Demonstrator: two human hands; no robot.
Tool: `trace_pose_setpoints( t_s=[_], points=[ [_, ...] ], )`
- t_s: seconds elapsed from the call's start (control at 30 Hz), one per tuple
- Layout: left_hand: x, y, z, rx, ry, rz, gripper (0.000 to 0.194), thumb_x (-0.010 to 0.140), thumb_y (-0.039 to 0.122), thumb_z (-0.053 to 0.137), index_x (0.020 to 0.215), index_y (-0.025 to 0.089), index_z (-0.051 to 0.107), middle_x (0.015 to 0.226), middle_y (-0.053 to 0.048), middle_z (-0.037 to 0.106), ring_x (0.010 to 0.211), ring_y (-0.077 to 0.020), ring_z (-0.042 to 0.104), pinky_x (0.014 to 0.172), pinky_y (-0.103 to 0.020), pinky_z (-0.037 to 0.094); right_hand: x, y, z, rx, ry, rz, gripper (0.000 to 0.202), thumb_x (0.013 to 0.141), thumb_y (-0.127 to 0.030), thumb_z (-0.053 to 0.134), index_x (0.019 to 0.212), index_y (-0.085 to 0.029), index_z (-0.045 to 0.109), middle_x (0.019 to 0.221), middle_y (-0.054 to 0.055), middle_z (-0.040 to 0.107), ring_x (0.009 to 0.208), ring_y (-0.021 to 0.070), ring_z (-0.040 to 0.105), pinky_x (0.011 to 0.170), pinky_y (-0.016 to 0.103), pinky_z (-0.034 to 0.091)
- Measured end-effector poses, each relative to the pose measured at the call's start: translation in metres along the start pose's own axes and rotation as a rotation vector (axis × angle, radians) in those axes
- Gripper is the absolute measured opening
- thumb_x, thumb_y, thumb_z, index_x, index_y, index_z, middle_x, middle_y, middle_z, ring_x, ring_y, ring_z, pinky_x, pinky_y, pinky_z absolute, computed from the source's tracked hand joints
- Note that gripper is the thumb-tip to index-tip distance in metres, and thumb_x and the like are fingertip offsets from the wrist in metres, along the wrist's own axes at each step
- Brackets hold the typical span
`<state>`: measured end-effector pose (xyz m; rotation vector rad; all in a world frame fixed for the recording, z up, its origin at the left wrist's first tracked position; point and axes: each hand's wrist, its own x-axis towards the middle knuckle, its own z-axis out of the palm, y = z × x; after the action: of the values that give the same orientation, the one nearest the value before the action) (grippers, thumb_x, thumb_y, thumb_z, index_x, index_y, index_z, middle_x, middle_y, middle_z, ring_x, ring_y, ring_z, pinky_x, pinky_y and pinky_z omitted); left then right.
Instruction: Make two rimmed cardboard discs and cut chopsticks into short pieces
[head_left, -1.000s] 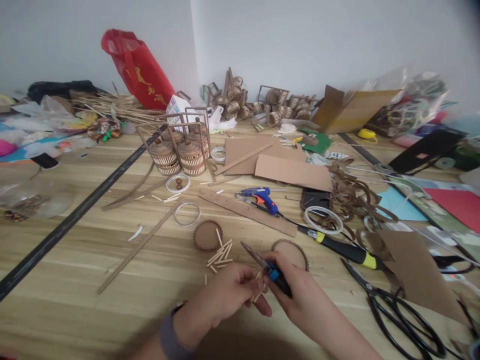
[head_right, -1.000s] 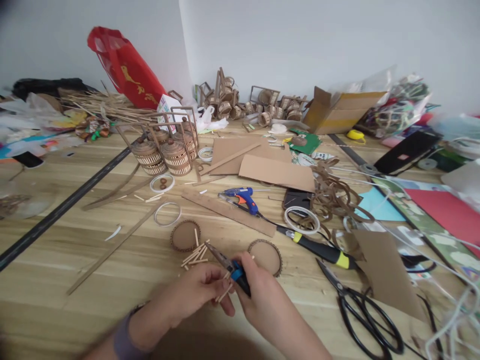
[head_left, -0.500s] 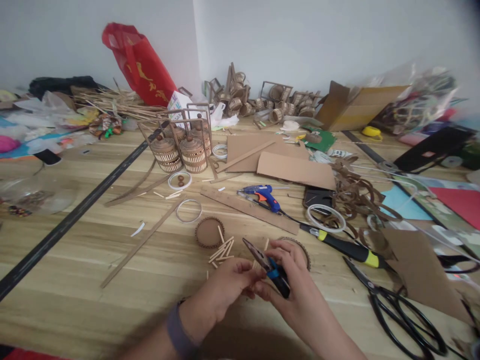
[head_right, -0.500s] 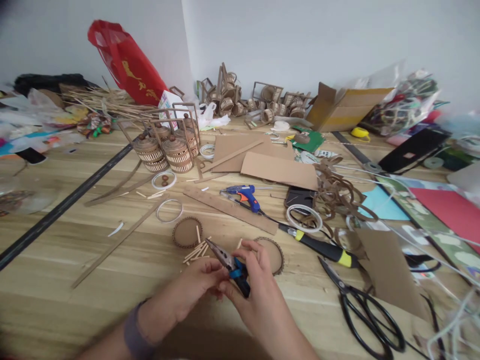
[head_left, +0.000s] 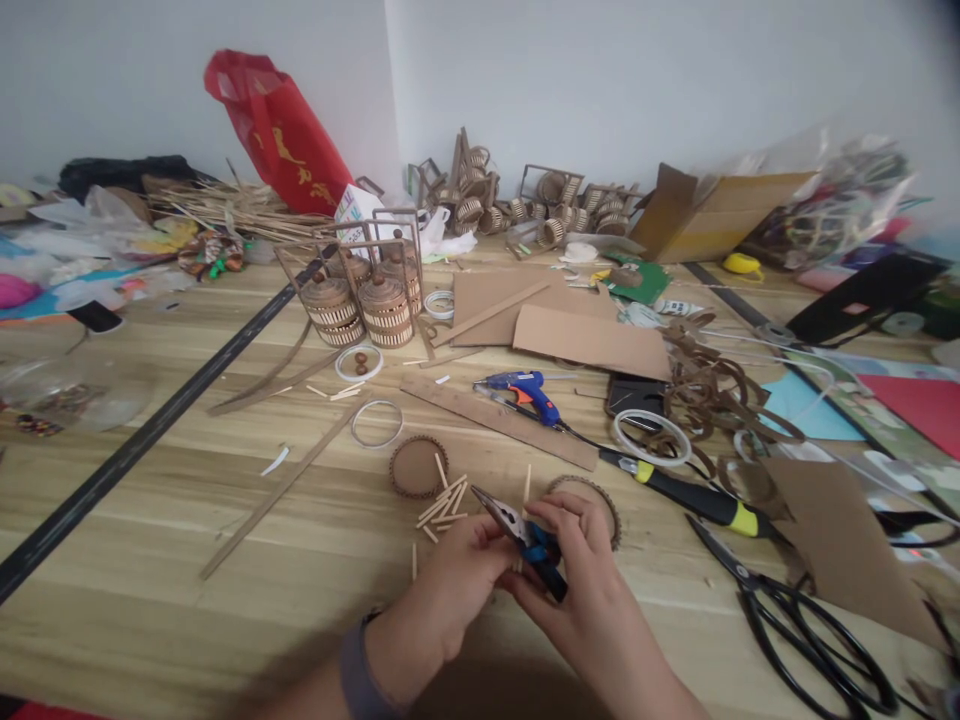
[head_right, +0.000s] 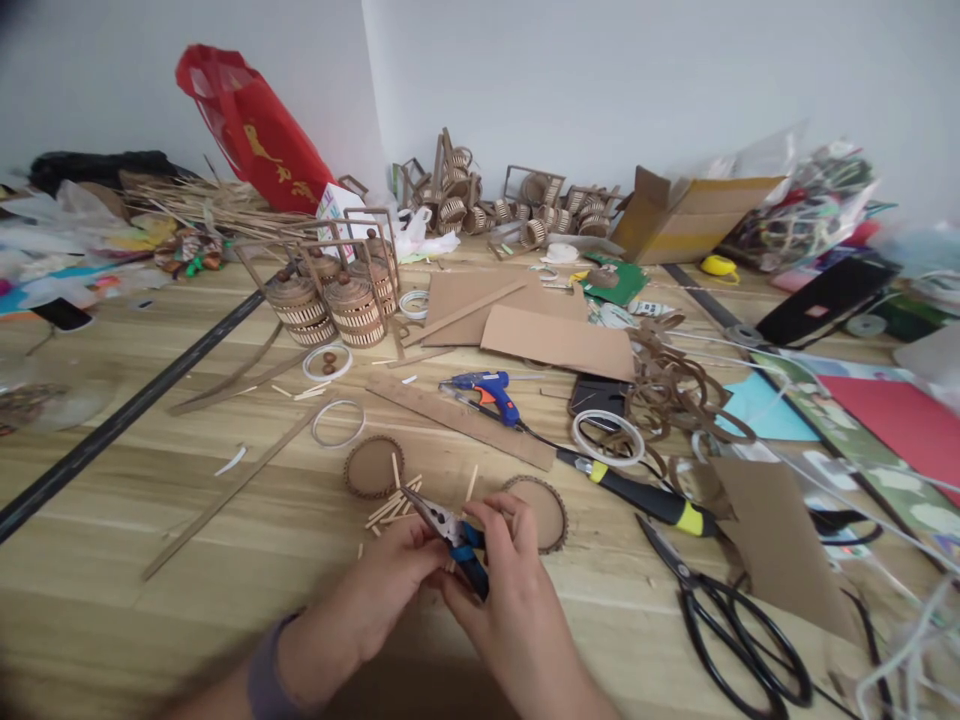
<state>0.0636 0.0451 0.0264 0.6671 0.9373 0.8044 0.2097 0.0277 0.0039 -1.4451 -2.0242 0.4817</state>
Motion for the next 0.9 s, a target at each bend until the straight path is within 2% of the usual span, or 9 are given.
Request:
trace_pose_setpoints(
  t_s=[0.1, 0.2, 0.3, 0.43, 0.53, 0.63, 0.77, 0.9],
  points=[
    [-0.001, 0.001, -0.004, 0.084, 0.002, 0.007, 0.041, 0.065, 0.053, 0.074, 0.076, 0.015, 0.068, 0.069, -0.002, 0.069, 0.068, -0.0186, 0.063, 0.068, -0.029, 0.042, 0.003, -0.006, -0.010, 0.089, -0.082, 0.103, 0.049, 0.075, -0.027, 0.070, 0.119, -0.022, 0.051, 0.120, 0.012, 0.049, 0.119, 0.0296, 0.054, 0.095, 0.043, 0.051],
    [-0.004, 0.004, -0.012, 0.213, -0.008, 0.010, 0.042, 0.072, 0.056, 0.067, 0.078, 0.015, 0.066, 0.067, -0.003, 0.069, 0.066, -0.0174, 0.060, 0.066, -0.029, 0.041, 0.003, -0.012, -0.034, 0.232, -0.286, 0.252, 0.042, 0.076, -0.034, 0.069, 0.115, -0.022, 0.057, 0.113, 0.009, 0.058, 0.110, 0.0272, 0.058, 0.094, 0.038, 0.049],
    [-0.009, 0.009, -0.019, 0.311, -0.002, 0.018, 0.045, 0.077, 0.060, 0.060, 0.083, 0.015, 0.064, 0.068, -0.004, 0.069, 0.067, -0.0171, 0.058, 0.067, -0.030, 0.040, -0.001, -0.012, -0.064, 0.382, -0.484, 0.453, 0.031, 0.084, -0.046, 0.058, 0.105, -0.024, 0.062, 0.096, 0.005, 0.066, 0.093, 0.0235, 0.063, 0.083, 0.032, 0.051],
    [-0.013, 0.015, -0.019, 0.365, -0.032, -0.004, 0.042, 0.078, 0.057, 0.059, 0.084, 0.015, 0.063, 0.067, -0.005, 0.070, 0.065, -0.0171, 0.054, 0.067, -0.030, 0.039, -0.007, -0.005, -0.088, 0.526, -0.580, 0.633, 0.034, 0.077, -0.053, 0.065, 0.095, -0.023, 0.066, 0.093, 0.003, 0.067, 0.094, 0.0237, 0.060, 0.084, 0.030, 0.048],
    [-0.015, 0.015, -0.014, 0.385, -0.082, -0.020, 0.038, 0.079, 0.052, 0.058, 0.082, 0.015, 0.062, 0.066, -0.004, 0.069, 0.064, -0.0163, 0.052, 0.067, -0.030, 0.038, -0.007, -0.004, -0.092, 0.530, -0.660, 0.684, 0.030, 0.076, -0.050, 0.065, 0.088, -0.023, 0.067, 0.088, 0.002, 0.065, 0.091, 0.0222, 0.058, 0.081, 0.029, 0.045],
    [-0.016, 0.012, -0.009, 0.388, -0.148, -0.027, 0.037, 0.079, 0.051, 0.057, 0.080, 0.015, 0.063, 0.064, -0.003, 0.068, 0.063, -0.0158, 0.053, 0.066, -0.029, 0.038, -0.002, -0.010, -0.089, 0.545, -0.712, 0.711, 0.030, 0.075, -0.047, 0.064, 0.091, -0.022, 0.067, 0.090, 0.002, 0.064, 0.091, 0.0210, 0.057, 0.079, 0.028, 0.044],
    [-0.017, 0.007, -0.006, 0.383, -0.219, -0.025, 0.037, 0.080, 0.050, 0.056, 0.076, 0.015, 0.064, 0.063, -0.003, 0.066, 0.060, -0.0149, 0.053, 0.064, -0.028, 0.037, 0.011, -0.022, -0.085, 0.606, -0.763, 0.656, 0.031, 0.076, -0.043, 0.060, 0.096, -0.021, 0.069, 0.090, 0.001, 0.061, 0.087, 0.0183, 0.053, 0.077, 0.028, 0.042],
    [-0.016, 0.004, -0.005, 0.370, -0.229, -0.037, 0.034, 0.079, 0.048, 0.056, 0.077, 0.015, 0.065, 0.061, -0.002, 0.065, 0.058, -0.0144, 0.052, 0.063, -0.027, 0.036, 0.021, -0.027, -0.083, 0.680, -0.812, 0.590, 0.028, 0.075, -0.039, 0.060, 0.094, -0.021, 0.068, 0.091, 0.002, 0.060, 0.088, 0.0186, 0.050, 0.078, 0.028, 0.040]
  ],
)
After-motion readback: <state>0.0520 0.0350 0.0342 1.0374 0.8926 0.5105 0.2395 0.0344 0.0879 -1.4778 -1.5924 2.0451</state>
